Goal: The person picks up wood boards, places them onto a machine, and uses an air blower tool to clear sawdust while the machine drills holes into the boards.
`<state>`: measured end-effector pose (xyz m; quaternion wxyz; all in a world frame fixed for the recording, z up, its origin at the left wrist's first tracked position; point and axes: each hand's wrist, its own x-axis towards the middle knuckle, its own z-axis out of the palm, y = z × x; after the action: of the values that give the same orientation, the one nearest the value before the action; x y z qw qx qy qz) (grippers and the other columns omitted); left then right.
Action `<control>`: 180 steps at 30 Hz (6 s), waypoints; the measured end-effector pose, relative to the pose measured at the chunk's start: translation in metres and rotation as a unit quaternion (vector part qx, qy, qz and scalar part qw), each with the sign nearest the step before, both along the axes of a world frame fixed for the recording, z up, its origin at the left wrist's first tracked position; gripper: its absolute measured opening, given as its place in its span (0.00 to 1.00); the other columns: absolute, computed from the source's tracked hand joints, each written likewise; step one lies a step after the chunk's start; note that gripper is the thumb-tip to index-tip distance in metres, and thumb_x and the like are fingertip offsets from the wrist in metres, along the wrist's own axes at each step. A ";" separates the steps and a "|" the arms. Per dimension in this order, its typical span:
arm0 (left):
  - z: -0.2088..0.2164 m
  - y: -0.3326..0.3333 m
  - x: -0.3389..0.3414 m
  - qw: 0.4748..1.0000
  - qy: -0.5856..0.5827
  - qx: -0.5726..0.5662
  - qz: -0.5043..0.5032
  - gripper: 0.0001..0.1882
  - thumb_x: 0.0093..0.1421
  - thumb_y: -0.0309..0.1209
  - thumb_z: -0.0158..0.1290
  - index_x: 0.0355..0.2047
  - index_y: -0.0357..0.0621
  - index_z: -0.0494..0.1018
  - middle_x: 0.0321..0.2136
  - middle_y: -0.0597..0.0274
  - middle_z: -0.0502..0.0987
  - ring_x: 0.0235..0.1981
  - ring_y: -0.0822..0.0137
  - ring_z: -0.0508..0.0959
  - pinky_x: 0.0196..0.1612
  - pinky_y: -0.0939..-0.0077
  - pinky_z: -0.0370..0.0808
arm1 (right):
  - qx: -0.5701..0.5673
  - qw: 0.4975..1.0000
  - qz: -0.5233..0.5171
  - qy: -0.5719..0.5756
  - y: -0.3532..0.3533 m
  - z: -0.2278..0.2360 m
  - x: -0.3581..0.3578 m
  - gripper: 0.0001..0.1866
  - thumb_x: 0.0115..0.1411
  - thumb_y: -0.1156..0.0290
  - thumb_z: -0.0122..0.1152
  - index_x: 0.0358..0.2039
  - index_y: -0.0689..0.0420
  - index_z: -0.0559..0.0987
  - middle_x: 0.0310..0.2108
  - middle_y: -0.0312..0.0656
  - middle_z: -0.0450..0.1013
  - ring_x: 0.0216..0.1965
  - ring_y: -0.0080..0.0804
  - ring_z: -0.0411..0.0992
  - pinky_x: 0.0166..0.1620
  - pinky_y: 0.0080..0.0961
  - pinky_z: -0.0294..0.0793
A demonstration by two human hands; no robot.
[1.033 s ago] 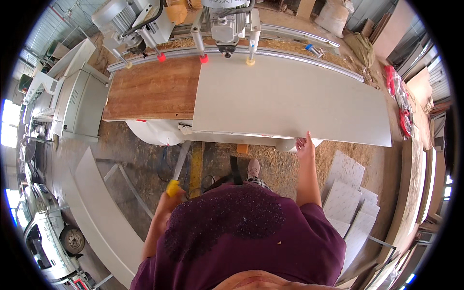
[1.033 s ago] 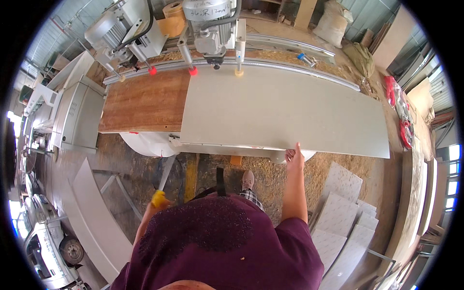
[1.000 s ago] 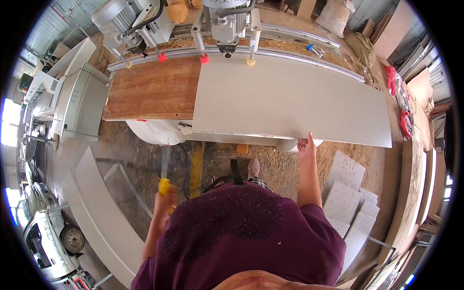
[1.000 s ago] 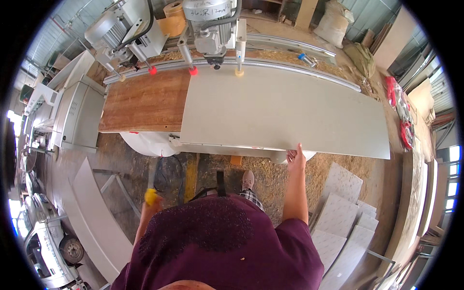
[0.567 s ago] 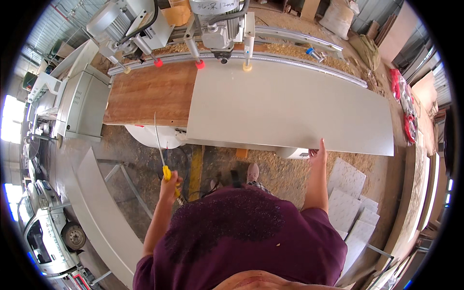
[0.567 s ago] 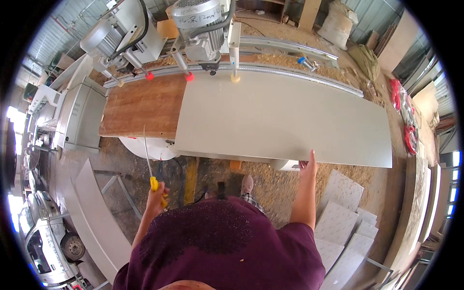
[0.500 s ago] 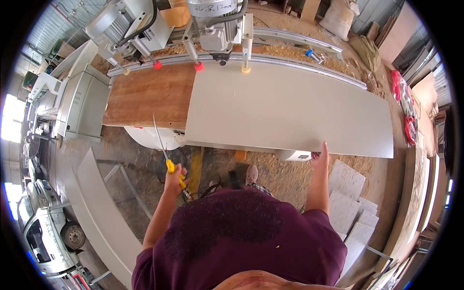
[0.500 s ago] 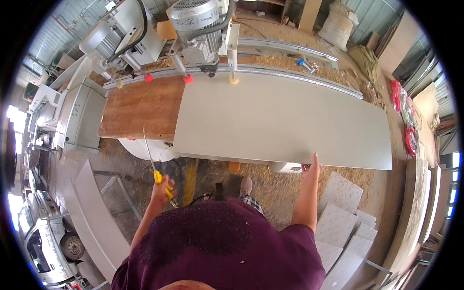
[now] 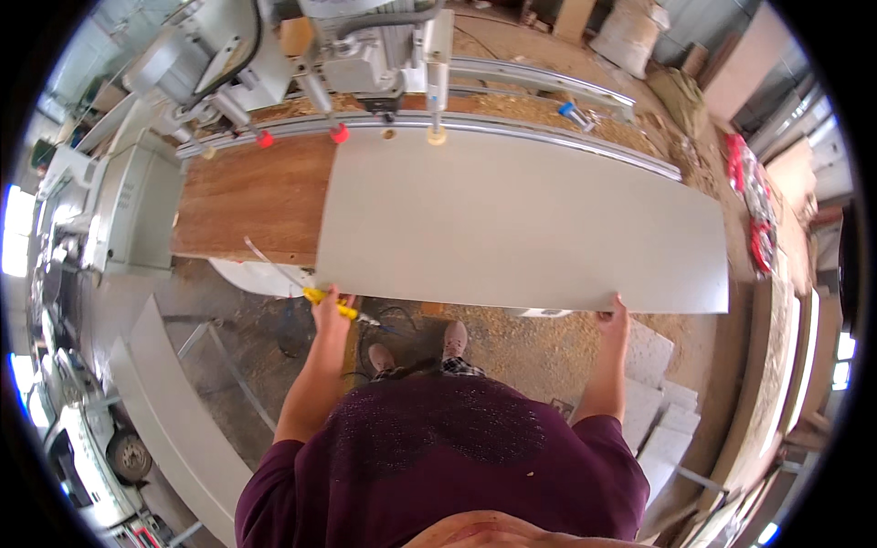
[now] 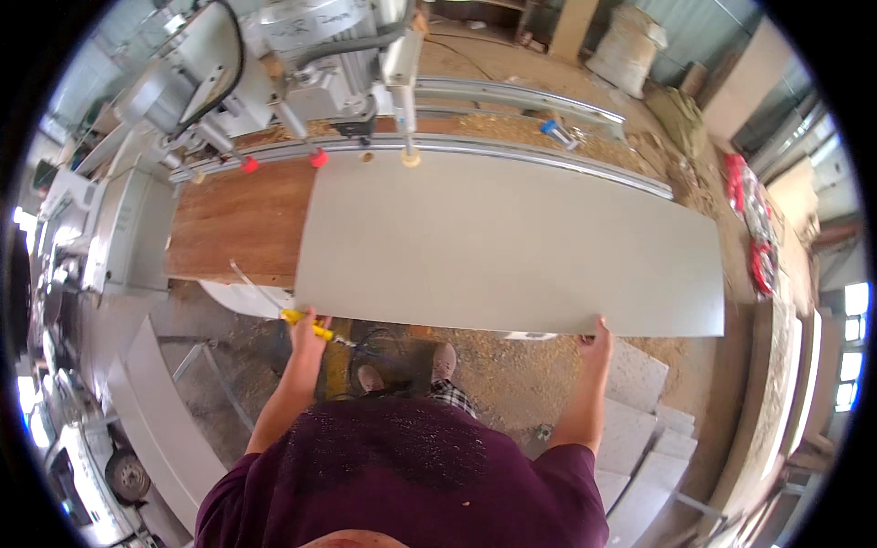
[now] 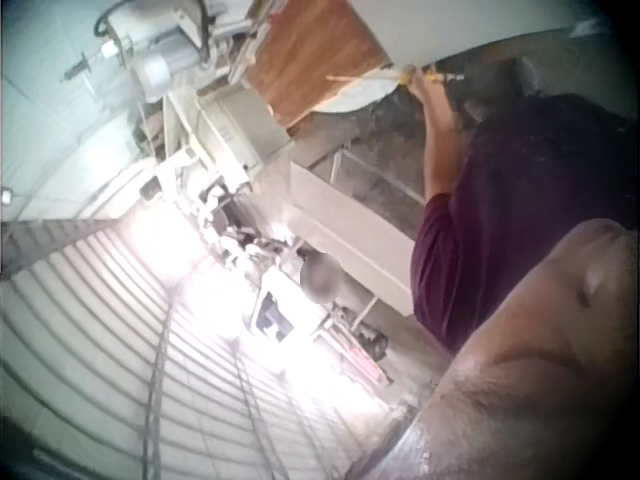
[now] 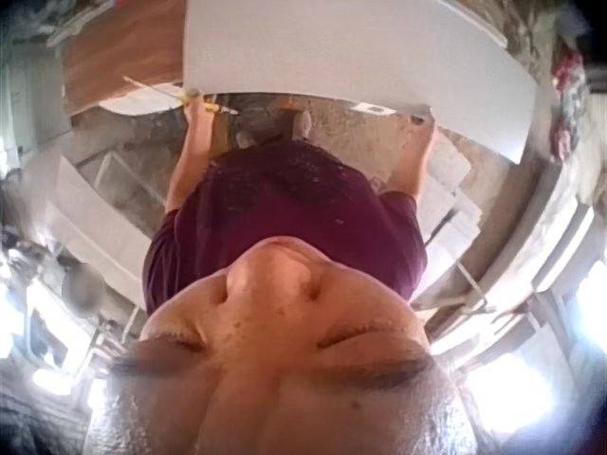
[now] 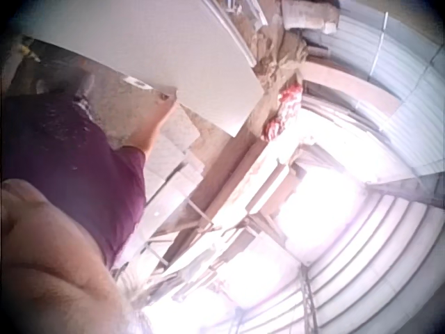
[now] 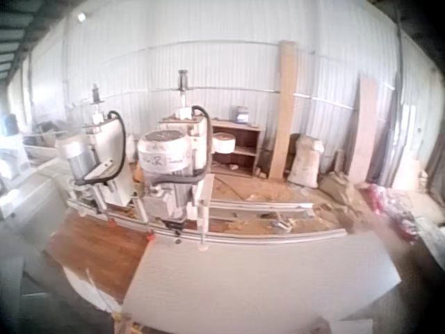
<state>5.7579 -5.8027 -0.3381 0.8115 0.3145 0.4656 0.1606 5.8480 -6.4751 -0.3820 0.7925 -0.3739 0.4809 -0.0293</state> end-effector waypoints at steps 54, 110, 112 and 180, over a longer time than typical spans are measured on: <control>0.119 0.147 -0.122 0.792 0.014 0.311 -0.526 0.09 0.58 0.29 0.54 0.37 0.37 0.71 0.19 0.68 0.71 0.18 0.79 0.68 0.22 0.81 0.66 | 0.076 0.988 0.136 -0.006 0.534 0.062 -0.054 0.17 0.59 0.63 0.60 0.43 0.59 0.69 0.41 0.43 0.70 0.41 0.39 0.71 0.44 0.36 0.75; 0.138 0.040 -0.078 0.893 0.169 0.219 -0.356 0.08 0.59 0.36 0.55 0.33 0.47 0.71 0.13 0.76 0.59 0.11 0.80 0.60 0.14 0.83 0.60 | -0.064 0.997 -0.048 -0.009 0.021 0.035 0.010 0.23 0.56 0.52 0.61 0.49 0.48 0.69 0.43 0.37 0.70 0.42 0.35 0.70 0.39 0.38 0.73; 0.133 0.071 -0.101 0.949 0.164 0.172 -0.205 0.07 0.59 0.34 0.54 0.33 0.47 0.70 0.14 0.74 0.59 0.12 0.78 0.60 0.16 0.79 0.64 | -0.048 0.997 -0.058 0.007 0.020 0.033 0.011 0.23 0.56 0.51 0.61 0.48 0.47 0.69 0.43 0.36 0.70 0.42 0.35 0.69 0.40 0.38 0.72; 0.170 0.121 -0.183 0.697 0.043 0.497 -0.515 0.16 0.56 0.32 0.56 0.42 0.34 0.71 0.28 0.55 0.77 0.30 0.69 0.76 0.37 0.74 0.72 | 0.058 0.924 0.377 0.037 0.529 0.076 -0.071 0.20 0.63 0.51 0.50 0.39 0.57 0.70 0.34 0.43 0.72 0.34 0.35 0.72 0.42 0.35 0.73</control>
<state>5.5748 -5.6815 -0.1681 0.4725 0.8691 0.1177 -0.0876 5.7770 -5.9465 -0.3060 0.7471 -0.4813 0.3346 0.3135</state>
